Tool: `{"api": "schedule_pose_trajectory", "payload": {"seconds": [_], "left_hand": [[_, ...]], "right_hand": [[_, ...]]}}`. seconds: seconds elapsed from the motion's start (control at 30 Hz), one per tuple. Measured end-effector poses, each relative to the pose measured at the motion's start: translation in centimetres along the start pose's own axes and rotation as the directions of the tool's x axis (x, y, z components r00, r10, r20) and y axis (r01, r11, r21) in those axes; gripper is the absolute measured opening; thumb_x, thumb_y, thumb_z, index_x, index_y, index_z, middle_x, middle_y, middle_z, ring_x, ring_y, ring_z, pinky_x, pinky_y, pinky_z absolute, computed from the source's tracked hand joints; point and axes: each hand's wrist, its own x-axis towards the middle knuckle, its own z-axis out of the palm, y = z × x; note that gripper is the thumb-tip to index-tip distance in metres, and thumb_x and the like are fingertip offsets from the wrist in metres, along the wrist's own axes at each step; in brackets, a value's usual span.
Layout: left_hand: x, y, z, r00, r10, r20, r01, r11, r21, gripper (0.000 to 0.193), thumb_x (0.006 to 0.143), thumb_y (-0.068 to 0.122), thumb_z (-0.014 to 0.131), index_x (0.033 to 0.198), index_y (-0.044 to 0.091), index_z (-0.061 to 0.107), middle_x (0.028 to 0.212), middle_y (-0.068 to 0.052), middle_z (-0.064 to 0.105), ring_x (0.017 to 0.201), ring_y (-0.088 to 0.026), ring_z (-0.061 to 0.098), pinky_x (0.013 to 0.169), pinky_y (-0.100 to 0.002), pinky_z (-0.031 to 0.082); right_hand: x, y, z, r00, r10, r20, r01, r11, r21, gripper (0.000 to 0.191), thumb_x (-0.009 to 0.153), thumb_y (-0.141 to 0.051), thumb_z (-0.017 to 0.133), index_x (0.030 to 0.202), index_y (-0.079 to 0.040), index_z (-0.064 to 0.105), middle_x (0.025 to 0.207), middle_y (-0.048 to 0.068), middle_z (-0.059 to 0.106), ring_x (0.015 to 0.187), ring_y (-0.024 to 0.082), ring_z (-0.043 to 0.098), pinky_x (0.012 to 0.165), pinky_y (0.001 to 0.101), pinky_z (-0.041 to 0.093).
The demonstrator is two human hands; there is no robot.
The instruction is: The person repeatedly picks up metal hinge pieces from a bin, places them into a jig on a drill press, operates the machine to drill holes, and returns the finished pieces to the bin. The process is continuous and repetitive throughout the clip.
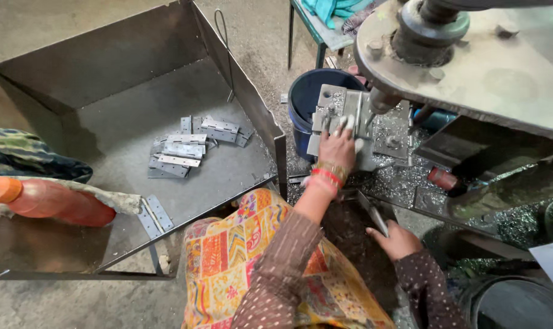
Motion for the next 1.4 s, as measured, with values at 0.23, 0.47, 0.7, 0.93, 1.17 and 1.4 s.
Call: {"api": "schedule_pose_trajectory", "payload": {"seconds": [0.23, 0.47, 0.7, 0.93, 1.17, 1.4], "left_hand": [[-11.2, 2.3, -3.7, 0.876, 0.204, -0.436, -0.203, 0.978, 0.049, 0.024, 0.09, 0.018, 0.06, 0.111, 0.008, 0.066, 0.129, -0.012, 0.062, 0.133, -0.03, 0.057, 0.118, -0.055, 0.035], [-10.1, 2.1, -5.4, 0.811, 0.212, -0.545, -0.359, 0.916, -0.177, 0.014, 0.101, 0.012, 0.061, 0.114, 0.006, 0.061, 0.128, -0.012, 0.061, 0.105, -0.025, 0.065, 0.124, -0.055, 0.043], [-4.6, 3.0, -4.3, 0.919, 0.104, -0.381, -0.1, 0.995, 0.031, 0.035, 0.084, 0.02, 0.061, 0.117, 0.013, 0.068, 0.119, -0.011, 0.063, 0.097, -0.027, 0.068, 0.107, -0.067, 0.034], [-5.3, 0.5, -2.9, 0.972, -0.107, -0.21, 0.113, 0.993, 0.016, 0.052, 0.096, 0.034, 0.057, 0.135, 0.0, 0.064, 0.15, -0.018, 0.052, 0.141, -0.035, 0.049, 0.113, -0.052, 0.034], [-6.6, 3.1, -2.1, 0.981, -0.03, -0.193, 0.033, 0.999, 0.012, 0.041, 0.089, 0.025, 0.055, 0.121, 0.004, 0.07, 0.151, -0.015, 0.052, 0.14, -0.029, 0.05, 0.112, -0.062, 0.032], [-4.4, 2.7, -1.2, 0.975, -0.101, -0.199, 0.095, 0.995, -0.039, 0.034, 0.092, 0.02, 0.052, 0.115, 0.006, 0.073, 0.145, -0.011, 0.057, 0.134, -0.029, 0.055, 0.111, -0.063, 0.035]], "right_hand": [[-0.7, -1.6, -1.7, 0.998, -0.03, -0.057, 0.028, 0.999, -0.033, 0.064, 0.08, -0.065, 0.067, 0.11, -0.009, 0.068, 0.09, 0.026, 0.073, 0.089, 0.047, 0.071, 0.079, 0.0546, 0.056], [-0.7, -1.6, -2.3, 0.996, -0.021, 0.087, 0.019, 1.0, 0.014, 0.065, 0.084, -0.068, 0.063, 0.104, -0.006, 0.064, 0.089, 0.024, 0.073, 0.085, 0.044, 0.072, 0.078, 0.0527, 0.055], [-0.9, -1.8, -2.1, 1.0, -0.025, 0.016, 0.025, 1.0, -0.014, 0.065, 0.082, -0.068, 0.063, 0.103, -0.007, 0.066, 0.09, 0.024, 0.073, 0.09, 0.045, 0.071, 0.08, 0.0537, 0.054], [-0.6, -1.3, -1.7, 0.999, -0.034, 0.001, 0.034, 0.999, -0.038, 0.066, 0.084, -0.069, 0.063, 0.1, -0.005, 0.068, 0.089, 0.024, 0.073, 0.087, 0.044, 0.072, 0.081, 0.0525, 0.056], [-0.3, -1.2, -1.6, 0.999, -0.027, 0.023, 0.026, 0.999, 0.023, 0.069, 0.08, -0.068, 0.066, 0.109, -0.006, 0.067, 0.09, 0.027, 0.074, 0.09, 0.045, 0.072, 0.081, 0.0528, 0.056], [0.6, 0.5, 0.3, 0.996, -0.079, -0.03, 0.078, 0.997, -0.028, 0.071, 0.081, -0.071, 0.066, 0.101, -0.003, 0.068, 0.089, 0.026, 0.074, 0.09, 0.044, 0.073, 0.081, 0.0522, 0.056]]}}
